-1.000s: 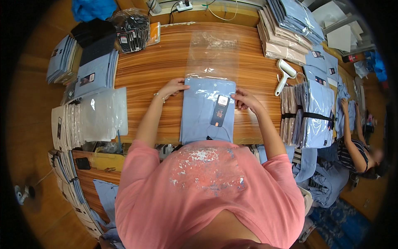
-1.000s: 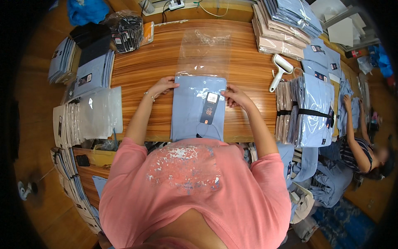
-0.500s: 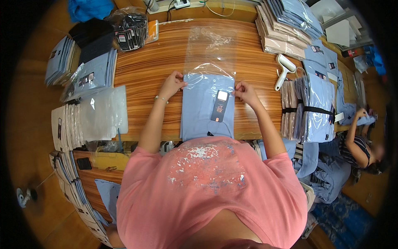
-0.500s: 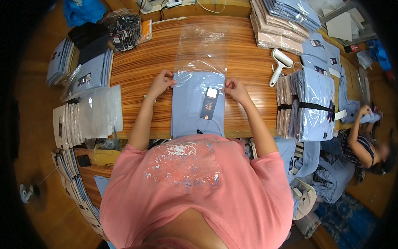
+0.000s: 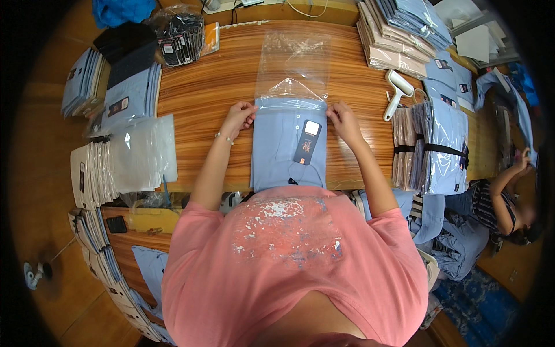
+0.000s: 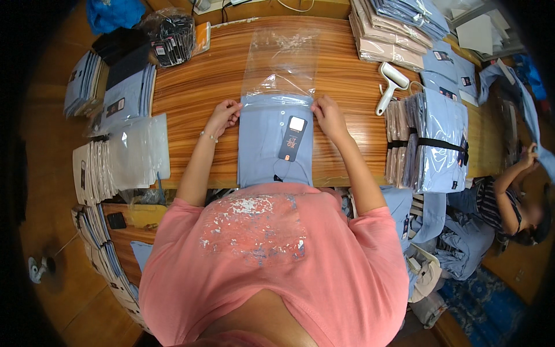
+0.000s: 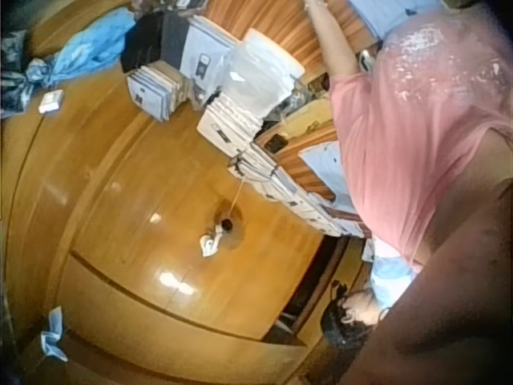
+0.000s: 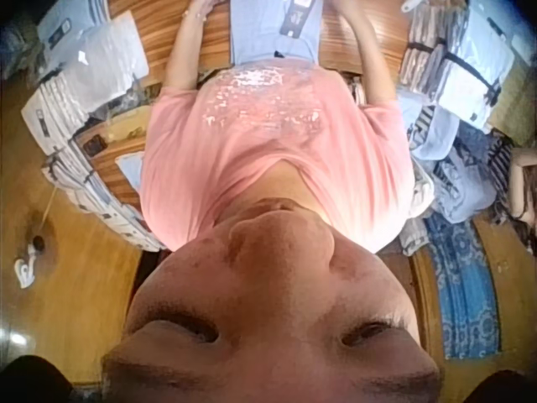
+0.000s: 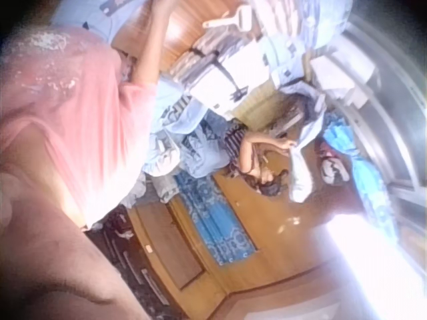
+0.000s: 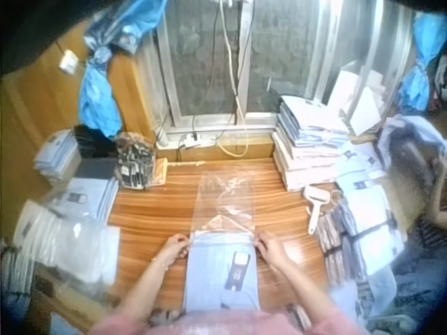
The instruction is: The person places a folded blue shirt into a plastic bag, seals it by hand, and then takes another shirt to fold it over a piece of cardboard on a table.
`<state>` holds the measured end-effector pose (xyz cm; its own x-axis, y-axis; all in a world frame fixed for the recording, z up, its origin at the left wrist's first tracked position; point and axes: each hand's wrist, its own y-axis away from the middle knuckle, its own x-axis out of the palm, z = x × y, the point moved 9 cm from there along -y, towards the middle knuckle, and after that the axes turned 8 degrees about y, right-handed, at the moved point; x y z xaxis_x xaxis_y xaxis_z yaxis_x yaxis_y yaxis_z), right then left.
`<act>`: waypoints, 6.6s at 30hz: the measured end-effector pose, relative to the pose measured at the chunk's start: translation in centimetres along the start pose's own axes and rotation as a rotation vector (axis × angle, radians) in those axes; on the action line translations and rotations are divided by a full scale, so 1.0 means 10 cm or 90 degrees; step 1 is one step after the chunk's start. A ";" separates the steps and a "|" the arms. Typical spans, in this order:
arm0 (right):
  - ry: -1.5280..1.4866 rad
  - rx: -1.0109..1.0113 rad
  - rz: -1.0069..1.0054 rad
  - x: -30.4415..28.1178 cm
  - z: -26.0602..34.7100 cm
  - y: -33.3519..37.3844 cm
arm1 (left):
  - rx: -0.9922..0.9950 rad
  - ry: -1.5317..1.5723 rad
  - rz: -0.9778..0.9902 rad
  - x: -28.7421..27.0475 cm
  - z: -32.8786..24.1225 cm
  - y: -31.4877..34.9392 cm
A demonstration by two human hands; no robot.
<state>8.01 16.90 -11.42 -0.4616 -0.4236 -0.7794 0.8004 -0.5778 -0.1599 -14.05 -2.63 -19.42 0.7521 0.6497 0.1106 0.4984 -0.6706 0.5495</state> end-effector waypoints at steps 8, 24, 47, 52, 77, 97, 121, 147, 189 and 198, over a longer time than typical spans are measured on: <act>0.126 -0.161 -0.013 0.16 0.29 0.93 | 0.051 -0.086 0.059 0.01 0.57 0.58; -0.407 0.469 0.274 0.77 -0.37 1.19 | 0.102 -0.116 0.015 -0.06 0.73 0.75; -0.660 0.535 0.351 0.91 -0.06 1.98 | -0.063 -0.125 0.130 -0.12 1.45 1.40; -0.595 0.419 0.211 0.51 -0.07 0.72 | 0.081 -0.095 0.026 -0.06 0.26 0.76; -0.677 0.012 0.041 -0.41 1.24 0.44 | 0.229 -0.138 -0.123 0.58 -0.27 0.78; 0.279 -0.325 0.073 0.80 0.81 0.61 | 0.563 -0.662 0.101 1.31 0.19 1.23; 0.282 -0.370 0.191 0.68 1.09 0.09 | 0.458 -0.901 -0.125 1.42 0.38 0.87; 0.210 -0.218 0.141 1.38 1.17 1.03 | 0.804 -0.759 0.299 1.68 -0.28 0.70; 0.216 -0.270 0.086 0.77 1.00 1.16 | 0.877 -0.857 0.342 1.69 0.12 0.46; 0.213 -0.320 0.038 0.66 1.22 1.54 | 0.845 -0.865 0.365 1.71 0.15 0.43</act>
<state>12.65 -3.28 -11.64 -0.3296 -0.1557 -0.9312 0.9417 -0.1253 -0.3124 1.59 5.06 -16.46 0.3694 0.0782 -0.9260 -0.4094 -0.8808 -0.2377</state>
